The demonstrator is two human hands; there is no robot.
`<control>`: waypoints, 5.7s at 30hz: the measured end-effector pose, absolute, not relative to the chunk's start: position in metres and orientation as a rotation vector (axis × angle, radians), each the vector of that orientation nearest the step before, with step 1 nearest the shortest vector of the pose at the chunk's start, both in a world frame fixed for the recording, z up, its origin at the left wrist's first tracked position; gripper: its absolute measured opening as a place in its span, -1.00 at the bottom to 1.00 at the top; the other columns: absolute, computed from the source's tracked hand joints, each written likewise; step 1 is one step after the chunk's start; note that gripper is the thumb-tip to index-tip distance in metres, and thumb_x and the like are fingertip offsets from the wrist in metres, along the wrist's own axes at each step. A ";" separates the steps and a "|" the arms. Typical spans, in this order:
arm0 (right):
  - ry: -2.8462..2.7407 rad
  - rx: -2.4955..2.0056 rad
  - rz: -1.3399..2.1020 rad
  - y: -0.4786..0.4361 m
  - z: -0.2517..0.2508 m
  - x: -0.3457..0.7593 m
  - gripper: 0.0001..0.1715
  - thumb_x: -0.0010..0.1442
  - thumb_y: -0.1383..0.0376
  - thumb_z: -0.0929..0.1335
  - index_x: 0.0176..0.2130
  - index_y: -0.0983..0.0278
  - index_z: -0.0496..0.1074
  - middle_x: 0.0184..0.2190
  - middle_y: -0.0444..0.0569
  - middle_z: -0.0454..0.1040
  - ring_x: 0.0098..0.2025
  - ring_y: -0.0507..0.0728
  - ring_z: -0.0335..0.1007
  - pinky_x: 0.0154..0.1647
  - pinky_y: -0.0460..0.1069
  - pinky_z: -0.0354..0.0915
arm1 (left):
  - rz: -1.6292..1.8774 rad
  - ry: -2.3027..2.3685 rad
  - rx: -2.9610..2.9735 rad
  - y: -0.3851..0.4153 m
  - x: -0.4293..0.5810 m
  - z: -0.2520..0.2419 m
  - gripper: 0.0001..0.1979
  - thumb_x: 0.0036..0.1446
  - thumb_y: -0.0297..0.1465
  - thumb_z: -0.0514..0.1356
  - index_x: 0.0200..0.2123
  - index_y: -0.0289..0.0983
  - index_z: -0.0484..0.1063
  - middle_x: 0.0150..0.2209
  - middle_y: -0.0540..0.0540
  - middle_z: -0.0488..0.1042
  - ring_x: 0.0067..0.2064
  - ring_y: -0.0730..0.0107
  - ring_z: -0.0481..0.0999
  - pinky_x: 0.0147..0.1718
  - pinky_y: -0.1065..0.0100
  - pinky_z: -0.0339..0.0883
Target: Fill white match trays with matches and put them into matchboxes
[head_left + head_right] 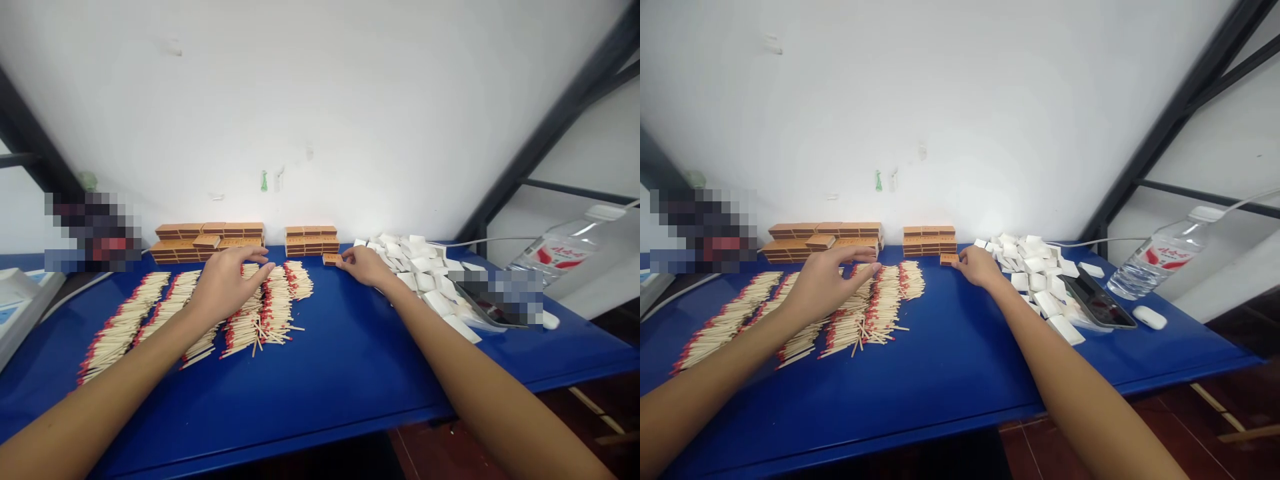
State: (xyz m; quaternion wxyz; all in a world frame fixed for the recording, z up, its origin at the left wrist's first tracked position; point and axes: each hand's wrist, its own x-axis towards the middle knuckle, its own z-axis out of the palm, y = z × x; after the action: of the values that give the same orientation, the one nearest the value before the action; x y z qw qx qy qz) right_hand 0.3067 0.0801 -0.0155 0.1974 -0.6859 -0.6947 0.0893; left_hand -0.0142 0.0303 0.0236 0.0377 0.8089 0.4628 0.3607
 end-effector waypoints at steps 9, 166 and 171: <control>-1.885 -2.038 0.043 0.082 -0.026 0.294 -0.60 0.29 0.03 0.39 -0.08 0.29 0.52 -0.14 0.13 0.62 -0.13 0.26 0.54 -0.32 0.01 0.21 | 1.080 1.449 2.534 0.035 -0.018 0.019 -0.73 0.29 -0.18 0.24 -0.05 -0.16 0.58 -0.09 -0.08 0.69 0.00 0.05 0.64 0.08 -0.02 0.43; -2.556 -1.304 0.721 0.027 0.006 0.252 -0.87 0.29 0.26 0.41 -0.25 0.27 0.56 -0.37 -0.05 0.57 -0.41 0.06 0.40 -0.41 -0.03 0.20 | 0.908 1.166 2.890 0.042 -0.023 0.013 -0.64 0.23 -0.09 0.32 -0.12 -0.26 0.59 -0.12 -0.19 0.64 -0.08 0.11 0.60 -0.10 0.20 0.38; -2.516 -1.287 0.641 0.027 0.013 0.256 -0.88 0.30 0.28 0.41 -0.28 0.28 0.53 -0.39 -0.05 0.54 -0.40 0.06 0.36 -0.39 -0.03 0.19 | 0.888 1.102 2.918 0.045 -0.025 0.011 -0.65 0.23 -0.13 0.35 -0.08 -0.27 0.59 -0.12 -0.18 0.63 -0.06 0.12 0.59 -0.08 0.19 0.38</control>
State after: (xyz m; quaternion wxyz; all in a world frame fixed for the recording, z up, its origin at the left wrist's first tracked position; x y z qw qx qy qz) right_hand 0.2559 0.0268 0.0127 0.1216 -0.4409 -0.8618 0.2195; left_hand -0.0255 0.0454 0.0108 -0.0509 0.8985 0.3394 0.2735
